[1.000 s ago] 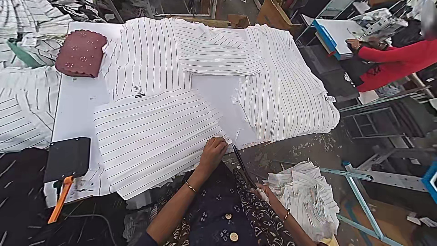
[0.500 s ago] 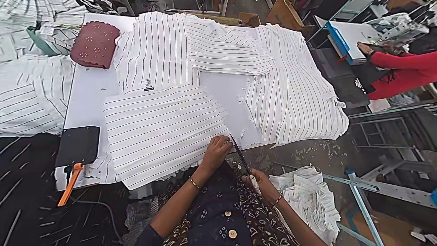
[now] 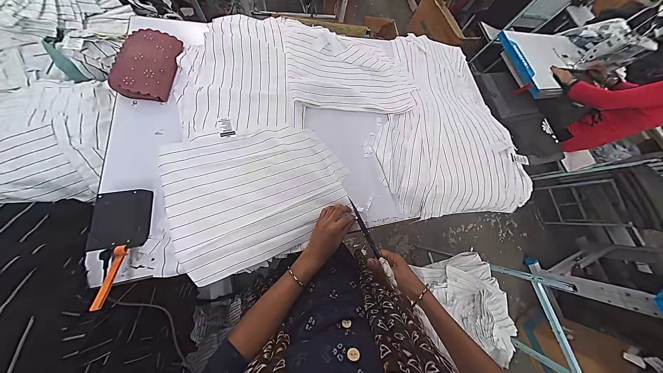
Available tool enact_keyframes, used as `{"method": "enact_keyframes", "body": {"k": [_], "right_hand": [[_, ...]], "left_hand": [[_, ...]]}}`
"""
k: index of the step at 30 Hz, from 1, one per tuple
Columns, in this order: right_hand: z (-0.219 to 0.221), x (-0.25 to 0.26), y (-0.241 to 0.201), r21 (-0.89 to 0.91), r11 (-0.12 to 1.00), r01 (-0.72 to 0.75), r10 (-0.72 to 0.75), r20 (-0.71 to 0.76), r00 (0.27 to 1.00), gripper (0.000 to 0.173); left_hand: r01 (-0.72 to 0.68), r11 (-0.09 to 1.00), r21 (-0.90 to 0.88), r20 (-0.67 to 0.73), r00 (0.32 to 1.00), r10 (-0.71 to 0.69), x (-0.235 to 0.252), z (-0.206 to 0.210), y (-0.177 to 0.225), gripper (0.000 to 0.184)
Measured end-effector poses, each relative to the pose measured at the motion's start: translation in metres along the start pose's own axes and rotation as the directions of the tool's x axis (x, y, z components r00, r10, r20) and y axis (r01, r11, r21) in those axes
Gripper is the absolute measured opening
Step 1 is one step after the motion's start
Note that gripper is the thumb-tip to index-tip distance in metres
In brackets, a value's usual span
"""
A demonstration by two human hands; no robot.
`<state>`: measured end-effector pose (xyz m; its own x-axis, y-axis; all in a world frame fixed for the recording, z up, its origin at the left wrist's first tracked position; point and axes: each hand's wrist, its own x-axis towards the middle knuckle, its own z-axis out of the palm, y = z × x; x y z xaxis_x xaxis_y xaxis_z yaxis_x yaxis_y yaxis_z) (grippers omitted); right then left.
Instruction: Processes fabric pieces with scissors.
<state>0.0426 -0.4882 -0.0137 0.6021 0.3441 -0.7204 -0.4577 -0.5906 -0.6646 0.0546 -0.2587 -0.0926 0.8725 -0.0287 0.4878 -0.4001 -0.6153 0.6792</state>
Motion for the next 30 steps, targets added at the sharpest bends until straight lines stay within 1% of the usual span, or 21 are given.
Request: {"method": "enact_keyframes", "body": {"k": [4, 8, 12, 14, 18, 20, 22, 24, 25, 27, 28, 29, 30], "right_hand": [[-0.007, 0.006, -0.013, -0.077, 0.997, -0.028, 0.028, -0.003, 1.0, 0.027], [-0.011, 0.008, -0.007, -0.056, 0.998, -0.011, 0.011, -0.002, 1.0, 0.028], [-0.012, 0.013, -0.02, -0.018, 1.0, -0.017, 0.018, 0.031, 0.999, 0.023], [-0.014, 0.018, -0.025, -0.053, 0.998, -0.027, 0.029, 0.049, 0.998, 0.023], [-0.017, 0.018, -0.025, -0.109, 0.993, -0.039, 0.041, 0.017, 0.999, 0.026], [-0.017, 0.017, -0.024, -0.095, 0.995, -0.035, 0.036, 0.01, 0.999, 0.025], [-0.016, 0.017, -0.026, -0.043, 0.999, -0.022, 0.022, -0.007, 1.0, 0.022], [-0.018, 0.022, -0.034, -0.033, 0.999, 0.006, -0.007, -0.032, 0.999, 0.021], [-0.02, 0.027, -0.04, -0.068, 0.997, 0.021, -0.024, -0.051, 0.998, 0.022], [-0.025, 0.044, -0.061, -0.228, 0.973, 0.033, -0.066, -0.138, 0.988, 0.021], [-0.027, 0.053, -0.073, -0.34, 0.94, 0.028, -0.101, -0.201, 0.974, 0.02], [-0.03, 0.061, -0.087, -0.443, 0.896, 0.028, -0.158, -0.259, 0.953, 0.019], [-0.031, 0.07, -0.098, -0.528, 0.848, 0.039, -0.234, -0.308, 0.922, 0.022]], "left_hand": [[-0.007, 1.0, -0.003, 0.001, 1.0, 0.007, 0.001, -0.001, 0.0, 0.015], [0.01, 1.0, -0.001, 0.011, 1.0, -0.01, 0.001, -0.002, 0.001, 0.015], [0.015, 1.0, 0.005, 0.029, 0.999, -0.015, 0.001, -0.001, 0.001, 0.015], [0.017, 1.0, 0.006, 0.035, 0.999, -0.018, 0.001, -0.002, 0.001, 0.014], [0.016, 1.0, 0.008, 0.035, 0.999, -0.016, 0.001, -0.003, 0.001, 0.014], [0.022, 1.0, 0.0, 0.042, 0.999, -0.022, 0.002, -0.003, 0.001, 0.014], [0.036, 0.999, -0.012, 0.052, 0.998, -0.035, 0.004, -0.003, 0.002, 0.014], [0.06, 0.998, -0.028, 0.09, 0.994, -0.057, 0.007, -0.005, 0.005, 0.013], [0.081, 0.996, -0.033, 0.146, 0.986, -0.075, 0.009, -0.01, 0.007, 0.014], [0.145, 0.989, -0.007, 0.282, 0.95, -0.137, 0.014, -0.033, 0.013, 0.019], [0.172, 0.985, 0.019, 0.29, 0.942, -0.17, 0.014, -0.048, 0.016, 0.021], [0.205, 0.977, 0.053, 0.227, 0.951, -0.211, 0.011, -0.064, 0.018, 0.023], [0.258, 0.962, 0.091, 0.125, 0.955, -0.268, 0.005, -0.083, 0.019, 0.024]]}}
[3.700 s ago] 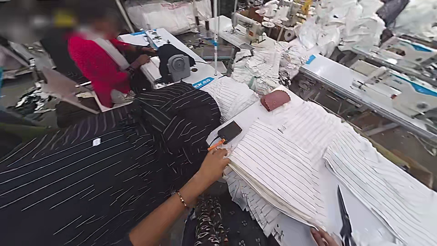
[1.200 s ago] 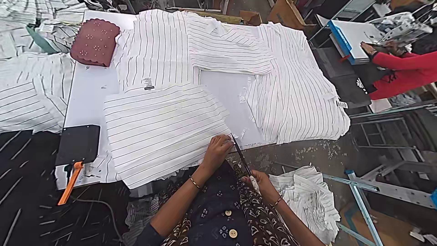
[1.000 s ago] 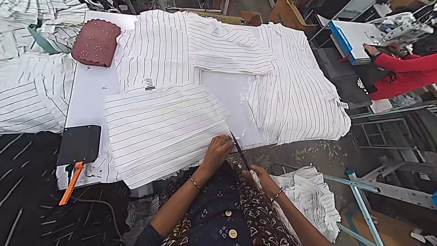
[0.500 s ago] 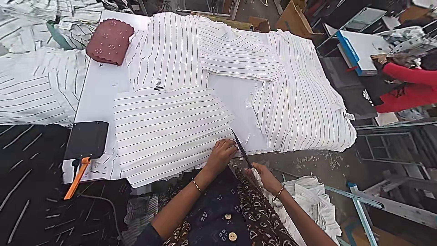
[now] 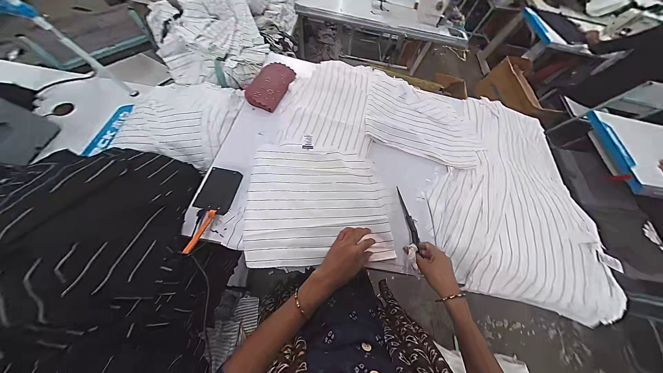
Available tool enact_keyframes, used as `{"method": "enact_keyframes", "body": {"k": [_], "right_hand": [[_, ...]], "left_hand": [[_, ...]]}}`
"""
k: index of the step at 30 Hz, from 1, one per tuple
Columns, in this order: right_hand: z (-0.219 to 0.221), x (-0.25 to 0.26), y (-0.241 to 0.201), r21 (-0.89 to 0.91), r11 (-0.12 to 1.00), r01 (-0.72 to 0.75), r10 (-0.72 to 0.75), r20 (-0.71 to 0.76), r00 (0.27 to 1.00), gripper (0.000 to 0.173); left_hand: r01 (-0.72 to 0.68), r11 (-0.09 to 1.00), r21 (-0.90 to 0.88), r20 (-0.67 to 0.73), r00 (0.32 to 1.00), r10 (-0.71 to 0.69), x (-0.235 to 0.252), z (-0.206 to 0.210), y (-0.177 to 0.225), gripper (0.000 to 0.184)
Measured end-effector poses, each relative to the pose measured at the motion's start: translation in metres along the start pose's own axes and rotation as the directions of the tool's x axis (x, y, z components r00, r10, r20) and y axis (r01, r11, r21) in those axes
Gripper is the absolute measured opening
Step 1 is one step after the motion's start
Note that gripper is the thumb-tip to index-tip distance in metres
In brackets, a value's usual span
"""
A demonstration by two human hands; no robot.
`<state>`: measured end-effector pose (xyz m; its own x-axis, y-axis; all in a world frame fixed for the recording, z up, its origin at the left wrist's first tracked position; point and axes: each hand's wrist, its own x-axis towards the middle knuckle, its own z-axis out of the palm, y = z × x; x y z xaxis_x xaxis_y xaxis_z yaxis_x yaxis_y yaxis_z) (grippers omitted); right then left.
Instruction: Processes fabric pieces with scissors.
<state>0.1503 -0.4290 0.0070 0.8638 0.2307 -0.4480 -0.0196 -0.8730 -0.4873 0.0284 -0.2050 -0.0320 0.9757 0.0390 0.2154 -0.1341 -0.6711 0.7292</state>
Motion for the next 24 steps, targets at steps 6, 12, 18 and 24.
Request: {"method": "enact_keyframes", "body": {"k": [6, 12, 18, 24], "right_hand": [[0.005, 0.047, -0.021, -0.155, 0.947, 0.28, -0.314, -0.278, 0.908, 0.04], [0.073, -0.007, -0.06, 0.047, 0.607, 0.793, -0.778, -0.166, 0.606, 0.025], [0.107, -0.021, -0.058, 0.248, 0.588, 0.77, -0.808, 0.127, 0.576, 0.028], [0.097, -0.015, -0.068, 0.327, 0.503, 0.8, -0.862, 0.127, 0.49, 0.022]], "left_hand": [[0.657, 0.754, 0.008, -0.523, 0.646, -0.557, -0.072, -0.098, -0.048, 0.055], [0.778, 0.575, -0.255, -0.445, 0.433, -0.784, -0.097, -0.111, -0.053, 0.057], [0.839, 0.511, -0.19, -0.412, 0.404, -0.817, -0.103, -0.122, -0.07, 0.071], [0.849, 0.526, 0.052, -0.37, 0.506, -0.779, -0.1, -0.139, -0.065, 0.044]]}}
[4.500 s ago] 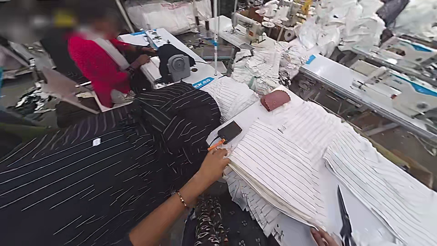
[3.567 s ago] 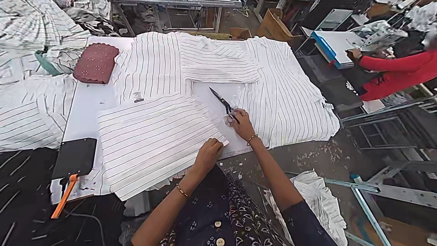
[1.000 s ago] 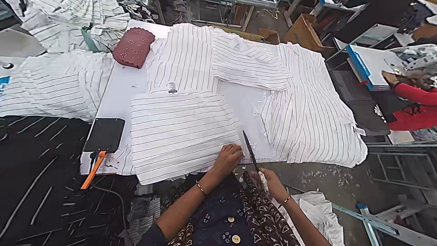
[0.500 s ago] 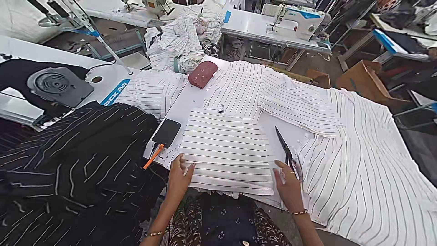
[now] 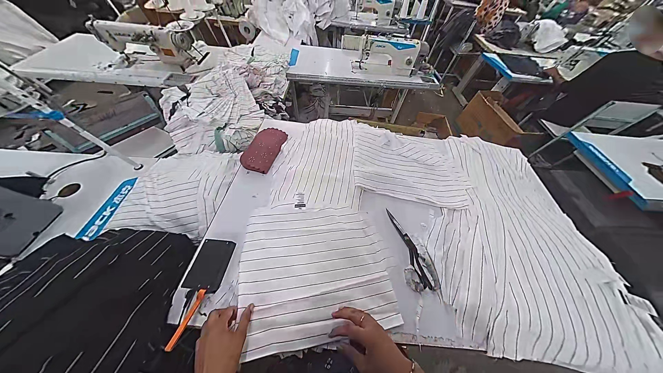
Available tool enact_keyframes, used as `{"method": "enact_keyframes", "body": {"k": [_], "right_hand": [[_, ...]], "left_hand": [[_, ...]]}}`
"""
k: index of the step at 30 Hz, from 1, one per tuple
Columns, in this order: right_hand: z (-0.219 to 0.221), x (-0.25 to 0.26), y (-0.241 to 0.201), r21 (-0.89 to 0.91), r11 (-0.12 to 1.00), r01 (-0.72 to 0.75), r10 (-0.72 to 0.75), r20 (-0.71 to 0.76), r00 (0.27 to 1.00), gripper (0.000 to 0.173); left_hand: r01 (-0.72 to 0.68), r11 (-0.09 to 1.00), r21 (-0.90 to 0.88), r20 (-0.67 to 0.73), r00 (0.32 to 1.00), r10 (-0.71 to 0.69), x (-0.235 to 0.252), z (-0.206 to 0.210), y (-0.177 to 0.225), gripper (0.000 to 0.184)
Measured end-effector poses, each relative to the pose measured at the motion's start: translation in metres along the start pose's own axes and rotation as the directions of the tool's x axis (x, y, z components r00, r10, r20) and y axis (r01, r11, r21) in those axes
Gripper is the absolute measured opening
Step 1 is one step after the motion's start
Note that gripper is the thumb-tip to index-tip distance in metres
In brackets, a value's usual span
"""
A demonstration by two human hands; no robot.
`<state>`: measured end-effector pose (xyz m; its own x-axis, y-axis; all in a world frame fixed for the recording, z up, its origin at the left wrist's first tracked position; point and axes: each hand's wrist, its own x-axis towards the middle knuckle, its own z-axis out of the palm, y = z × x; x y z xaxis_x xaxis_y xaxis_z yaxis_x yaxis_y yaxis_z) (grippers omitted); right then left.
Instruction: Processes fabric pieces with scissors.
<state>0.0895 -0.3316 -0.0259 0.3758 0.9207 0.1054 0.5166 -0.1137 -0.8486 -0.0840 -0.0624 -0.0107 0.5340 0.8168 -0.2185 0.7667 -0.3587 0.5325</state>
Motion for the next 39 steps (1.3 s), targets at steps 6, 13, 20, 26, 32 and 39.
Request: {"method": "enact_keyframes", "body": {"k": [6, 13, 20, 26, 32, 39], "right_hand": [[0.007, 0.005, 0.005, 0.056, 0.995, 0.082, -0.086, 0.072, 0.994, 0.028], [-0.058, 0.016, -0.016, 0.039, 0.973, -0.228, 0.231, -0.095, 0.968, 0.069], [-0.229, 0.106, -0.021, -0.118, 0.934, -0.338, 0.175, -0.672, 0.72, 0.059], [-0.317, 0.132, 0.002, -0.526, 0.805, -0.276, -0.31, -0.769, 0.559, 0.045], [-0.299, 0.112, 0.14, -0.53, 0.724, -0.442, 0.051, -0.598, 0.8, 0.057], [-0.254, 0.061, 0.165, -0.568, 0.674, -0.472, 0.171, -0.502, 0.848, 0.049]], "left_hand": [[0.061, 0.772, -0.633, -0.002, 0.997, -0.08, -0.012, -0.028, 0.103, 0.028], [0.135, 0.174, -0.976, 0.184, 0.934, 0.308, 0.02, -0.055, 0.234, 0.024], [0.285, -0.079, -0.955, 0.203, 0.828, 0.523, 0.162, -0.053, 0.354, 0.02], [0.19, -0.021, -0.982, 0.116, 0.683, 0.721, 0.196, -0.042, 0.401, 0.024], [0.256, 0.513, -0.819, 0.498, 0.762, 0.415, 0.248, 0.075, 0.351, 0.055], [-0.224, 0.818, -0.53, 0.419, 0.769, 0.482, 0.148, 0.058, 0.176, 0.055]]}}
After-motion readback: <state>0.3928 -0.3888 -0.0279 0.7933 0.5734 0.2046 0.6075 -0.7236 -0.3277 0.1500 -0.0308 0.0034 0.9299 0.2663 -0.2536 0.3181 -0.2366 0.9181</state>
